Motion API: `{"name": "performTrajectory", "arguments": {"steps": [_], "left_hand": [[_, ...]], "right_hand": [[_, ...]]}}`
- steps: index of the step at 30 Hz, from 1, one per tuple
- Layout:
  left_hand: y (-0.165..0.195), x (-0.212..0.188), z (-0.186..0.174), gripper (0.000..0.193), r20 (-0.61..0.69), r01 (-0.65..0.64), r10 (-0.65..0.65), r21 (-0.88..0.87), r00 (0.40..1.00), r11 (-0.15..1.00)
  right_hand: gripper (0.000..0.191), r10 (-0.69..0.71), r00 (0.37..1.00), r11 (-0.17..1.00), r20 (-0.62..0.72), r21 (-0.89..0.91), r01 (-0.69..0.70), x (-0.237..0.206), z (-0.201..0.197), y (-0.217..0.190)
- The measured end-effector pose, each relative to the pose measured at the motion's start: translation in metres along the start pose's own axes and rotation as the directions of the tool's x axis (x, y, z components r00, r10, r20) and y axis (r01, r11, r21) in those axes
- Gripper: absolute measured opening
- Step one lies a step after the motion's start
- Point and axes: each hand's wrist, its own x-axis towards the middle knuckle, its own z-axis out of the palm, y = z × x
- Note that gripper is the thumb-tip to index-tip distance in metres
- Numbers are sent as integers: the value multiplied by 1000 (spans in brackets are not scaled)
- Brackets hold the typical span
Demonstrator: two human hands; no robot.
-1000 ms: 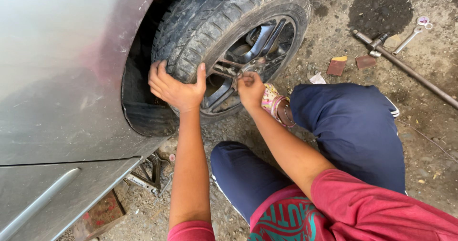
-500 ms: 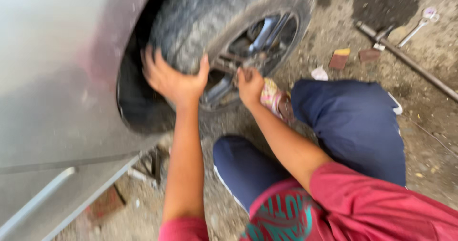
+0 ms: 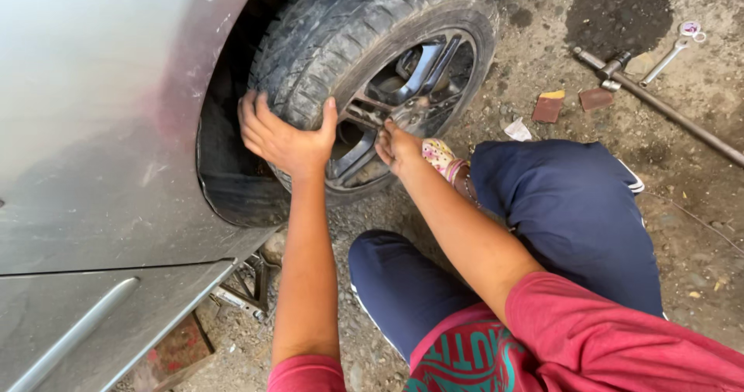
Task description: The person kneels and sits on the ground beside a car, loosening and tightening lug nuts on the wheel by hand and with a lug wrench. They then work a long rod under the side of the car, likely positioning a jack, before returning to turn the lug nuts on the wheel.
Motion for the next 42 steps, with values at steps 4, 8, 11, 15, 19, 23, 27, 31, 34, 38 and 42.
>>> {"name": "performTrajectory", "arguments": {"steps": [4, 8, 11, 15, 19, 23, 27, 31, 34, 38, 42], "left_hand": [[6, 6, -3, 89, -18, -2, 2, 2, 1000, 1000], [8, 6, -4, 87, -37, -19, 19, 0, 999, 1000], [6, 3, -4, 86, -26, -8, 8, 1, 1000, 1000], [4, 3, -5, 85, -39, -15, 15, 3, 999, 1000], [4, 3, -7, 85, -53, -2, 1, -8, 999, 1000], [1, 0, -7, 85, -53, 6, -7, -11, 999, 1000], [-4, -3, -5, 87, -61, 13, -14, -8, 998, 1000], [-8, -3, -7, 87, -33, 30, -30, -4, 999, 1000], [-7, -1, -8, 87, -32, 33, -33, -24, 999, 999], [-5, -3, -8, 87, -66, 18, -21, -40, 998, 999], [-6, -9, -6, 87, 17, 79, -79, -10, 997, 997]], "right_hand": [[22, -134, 987, 988, -84, -83, 127, -7, 10, 7], [28, -203, 970, 973, -133, -134, 186, -3, 16, 11], [22, -106, 987, 994, -121, -22, 105, 1, 13, 11], [18, -164, 981, 980, -104, -129, 150, 0, 2, 13], [22, -576, 816, 737, 55, -397, 547, -6, -11, 18], [23, -730, 626, 444, 276, -504, 741, -6, -21, 21], [19, -846, 407, 88, 344, -663, 744, -2, -24, 27], [17, -830, 460, 109, 316, -717, 688, -1, -21, 33], [18, -852, 421, 47, 311, -755, 654, -1, -20, 32], [20, -860, 380, 9, 340, -735, 678, 0, -20, 31], [20, -832, 501, 188, 239, -728, 659, 1, -21, 35]]}}
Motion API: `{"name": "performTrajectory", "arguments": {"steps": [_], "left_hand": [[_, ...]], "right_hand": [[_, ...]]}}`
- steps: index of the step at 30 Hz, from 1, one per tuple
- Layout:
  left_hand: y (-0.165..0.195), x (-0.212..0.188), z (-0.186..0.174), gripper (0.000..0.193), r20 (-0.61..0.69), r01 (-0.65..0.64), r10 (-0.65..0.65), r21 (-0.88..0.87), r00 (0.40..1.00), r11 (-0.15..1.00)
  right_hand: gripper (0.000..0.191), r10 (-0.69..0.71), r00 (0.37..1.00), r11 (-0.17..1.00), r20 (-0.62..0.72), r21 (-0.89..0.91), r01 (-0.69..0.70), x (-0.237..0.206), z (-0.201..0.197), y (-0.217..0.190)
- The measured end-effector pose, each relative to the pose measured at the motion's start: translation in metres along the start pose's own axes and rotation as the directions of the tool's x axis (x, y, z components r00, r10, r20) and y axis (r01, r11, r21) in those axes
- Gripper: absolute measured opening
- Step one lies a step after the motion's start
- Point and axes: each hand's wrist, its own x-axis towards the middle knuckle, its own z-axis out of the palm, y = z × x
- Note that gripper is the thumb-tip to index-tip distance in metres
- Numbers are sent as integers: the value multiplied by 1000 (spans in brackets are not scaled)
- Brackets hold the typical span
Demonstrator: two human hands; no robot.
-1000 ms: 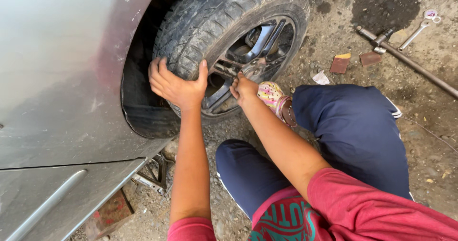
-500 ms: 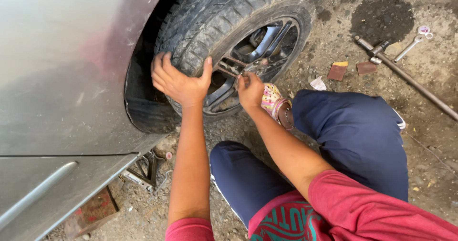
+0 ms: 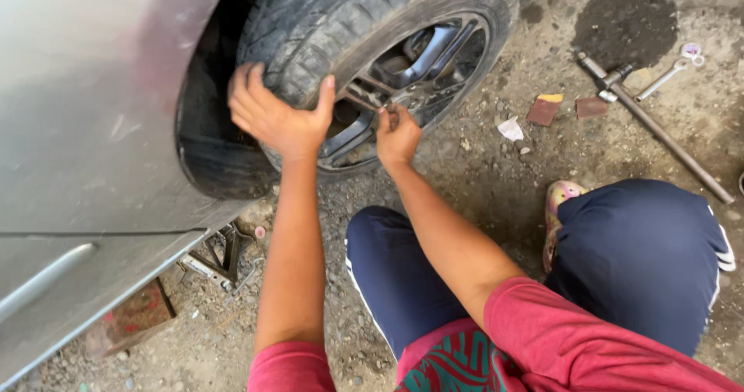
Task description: The person kneels and sits on the ground beside a car, loosening and tightening lug nuts on the wheel by hand and with a lug wrench. They then work a long rod under the side of the car, likely positioning a jack, before returning to turn the lug nuts on the wheel.
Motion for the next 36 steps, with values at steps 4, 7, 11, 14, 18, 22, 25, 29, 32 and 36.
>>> {"name": "performTrajectory", "arguments": {"steps": [4, 7, 11, 14, 18, 22, 25, 29, 32, 36], "left_hand": [[-1, -6, 1, 90, 33, -74, 74, -17, 997, 997], [4, -9, 1, 88, 10, -142, 142, -18, 990, 990], [13, -9, -1, 80, 20, -146, 148, -74, 989, 987], [14, -10, -1, 77, 9, -184, 186, -101, 983, 978], [5, -14, 3, 76, 34, -198, 204, -130, 978, 972], [-2, -18, 4, 74, -3, -198, 200, -160, 980, 967], [-3, -17, 0, 72, -25, -197, 196, -190, 980, 962], [22, -13, -16, 54, -37, -278, 275, -139, 961, 951], [83, -2, -40, 40, -60, -337, 333, -270, 941, 902], [208, 42, -112, 36, 401, -13, 483, -759, 778, 651]], "right_hand": [[23, -37, 990, 999, 138, 11, 36, 14, -22, 10], [30, -154, 839, 970, 522, -84, 230, 53, -60, 36], [43, 32, 413, 689, 910, -319, 651, 112, -142, 78], [33, 398, 420, 370, 816, -561, 740, 162, -212, 104], [29, 421, 582, 195, 695, -697, 690, 221, -310, 116], [45, 583, 696, -40, 418, -842, 539, 275, -395, 82], [46, 438, 828, -123, 350, -889, 441, 316, -425, 22], [47, 239, 871, -5, 429, -896, 443, 337, -405, -60], [48, 215, 789, 29, 575, -812, 583, 308, -372, -89], [45, 315, 679, 116, 663, -737, 666, 255, -335, -88]]}}
